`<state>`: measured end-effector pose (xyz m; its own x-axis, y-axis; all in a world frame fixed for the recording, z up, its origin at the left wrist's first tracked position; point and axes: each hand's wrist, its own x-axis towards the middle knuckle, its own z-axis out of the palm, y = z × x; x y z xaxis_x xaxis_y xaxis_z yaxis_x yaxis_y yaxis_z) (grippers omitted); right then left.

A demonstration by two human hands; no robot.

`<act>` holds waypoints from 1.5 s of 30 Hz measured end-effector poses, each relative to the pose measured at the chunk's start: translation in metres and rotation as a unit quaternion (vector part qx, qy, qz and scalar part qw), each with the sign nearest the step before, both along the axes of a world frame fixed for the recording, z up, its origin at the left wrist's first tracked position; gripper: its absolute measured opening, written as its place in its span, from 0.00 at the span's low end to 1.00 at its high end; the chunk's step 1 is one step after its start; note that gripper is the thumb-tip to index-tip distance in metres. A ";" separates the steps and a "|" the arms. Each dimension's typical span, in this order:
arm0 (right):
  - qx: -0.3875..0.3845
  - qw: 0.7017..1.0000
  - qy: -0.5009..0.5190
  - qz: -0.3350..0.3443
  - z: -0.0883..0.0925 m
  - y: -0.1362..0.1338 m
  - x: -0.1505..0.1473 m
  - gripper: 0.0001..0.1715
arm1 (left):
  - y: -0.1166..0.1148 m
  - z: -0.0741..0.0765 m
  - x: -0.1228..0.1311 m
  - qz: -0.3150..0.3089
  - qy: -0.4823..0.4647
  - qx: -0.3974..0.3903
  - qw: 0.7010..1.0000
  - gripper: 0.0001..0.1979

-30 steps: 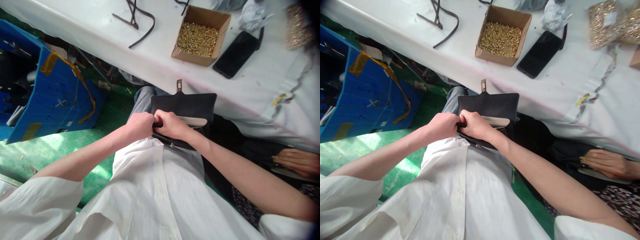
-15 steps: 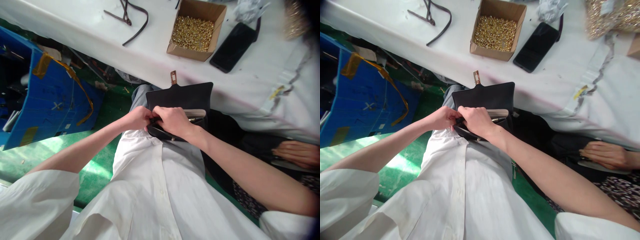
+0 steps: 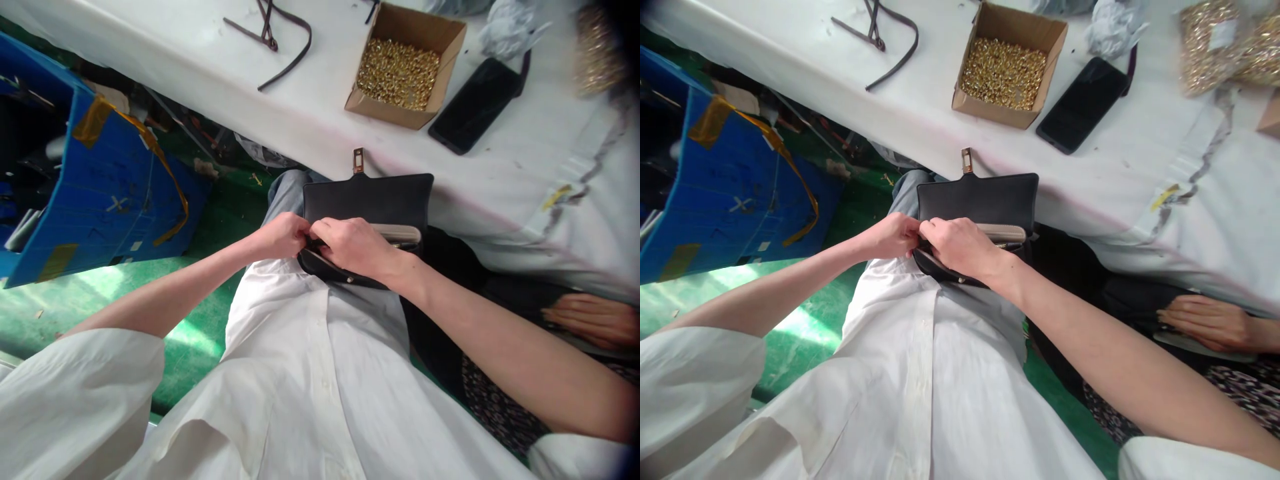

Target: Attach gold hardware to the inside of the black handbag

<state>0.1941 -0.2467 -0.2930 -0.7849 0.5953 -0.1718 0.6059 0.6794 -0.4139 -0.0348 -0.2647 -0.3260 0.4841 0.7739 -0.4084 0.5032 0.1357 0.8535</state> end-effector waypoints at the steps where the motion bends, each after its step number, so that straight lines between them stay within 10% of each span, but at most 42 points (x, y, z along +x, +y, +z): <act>1: -0.027 0.999 0.024 -0.015 -0.002 0.002 0.000 0.09 | 0.000 -0.001 -0.001 0.001 -0.005 -0.001 1.000 0.09; 7: -0.232 0.960 0.131 -0.088 -0.005 0.019 0.006 0.11 | 0.004 -0.003 -0.005 -0.004 -0.014 -0.005 1.000 0.13; 20: -0.348 0.900 0.122 -0.231 -0.023 0.016 -0.010 0.04 | 0.002 -0.009 -0.009 -0.013 -0.031 -0.015 0.999 0.15; 45: -0.133 0.981 0.098 -0.099 -0.009 0.011 -0.020 0.10 | 0.004 -0.008 -0.011 -0.017 -0.071 -0.085 0.994 0.10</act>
